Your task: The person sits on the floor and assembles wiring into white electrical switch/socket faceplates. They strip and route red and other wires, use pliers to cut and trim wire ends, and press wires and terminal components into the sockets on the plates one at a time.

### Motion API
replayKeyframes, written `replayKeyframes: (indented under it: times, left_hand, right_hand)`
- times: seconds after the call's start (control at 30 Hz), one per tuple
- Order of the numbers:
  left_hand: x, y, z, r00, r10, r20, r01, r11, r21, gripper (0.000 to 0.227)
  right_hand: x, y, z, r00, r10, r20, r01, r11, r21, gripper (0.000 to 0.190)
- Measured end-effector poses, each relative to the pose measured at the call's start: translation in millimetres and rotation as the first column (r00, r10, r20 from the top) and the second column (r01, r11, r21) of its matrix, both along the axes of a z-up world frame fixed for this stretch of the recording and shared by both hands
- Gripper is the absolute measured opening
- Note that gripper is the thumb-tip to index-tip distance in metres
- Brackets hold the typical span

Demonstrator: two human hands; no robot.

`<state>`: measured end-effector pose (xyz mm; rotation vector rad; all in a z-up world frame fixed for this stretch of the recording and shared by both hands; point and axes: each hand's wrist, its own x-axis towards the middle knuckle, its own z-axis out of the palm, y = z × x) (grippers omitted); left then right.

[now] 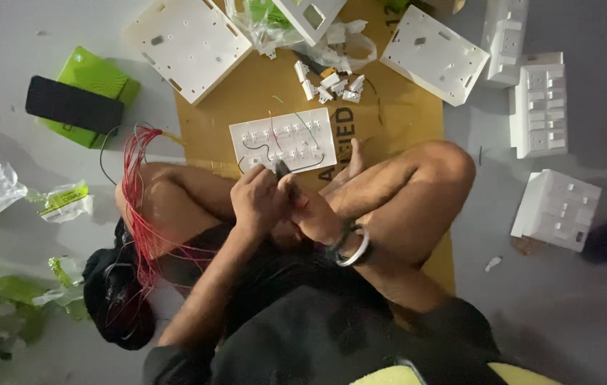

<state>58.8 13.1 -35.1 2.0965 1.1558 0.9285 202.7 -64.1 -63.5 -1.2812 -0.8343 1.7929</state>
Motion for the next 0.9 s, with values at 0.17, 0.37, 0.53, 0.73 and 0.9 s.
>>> replayKeyframes:
  times: [0.17,0.37,0.53,0.73,0.9]
  left_hand:
    - [13,8,-12,0.989,0.078,0.123,-0.090,0.991,0.095,0.041]
    - [9,17,-70,0.919,0.370,0.134,-0.383,0.919,0.091,0.044]
    - [-1,22,-79,0.844,0.377,0.381,-0.277,0.916,-0.291,0.049]
    - [-15,50,-62,0.692,0.201,0.693,0.321,0.774,-0.545,0.037]
    - [3,67,-38,0.779,0.034,0.626,0.460,0.647,-0.608,0.028]
  right_hand:
    - [-21,14,7,0.957,-0.193,0.215,0.140,0.960,0.242,0.006]
    - [-19,24,-36,0.775,-0.607,-0.176,0.606,0.793,-0.066,0.011]
    - [38,54,-22,0.750,-0.618,-0.238,0.527,0.775,-0.349,0.009]
    - [215,106,-74,0.690,0.102,0.716,-0.196,0.979,0.049,0.027]
    - [331,115,-164,-0.143,0.455,0.879,-0.343,0.810,-0.475,0.037]
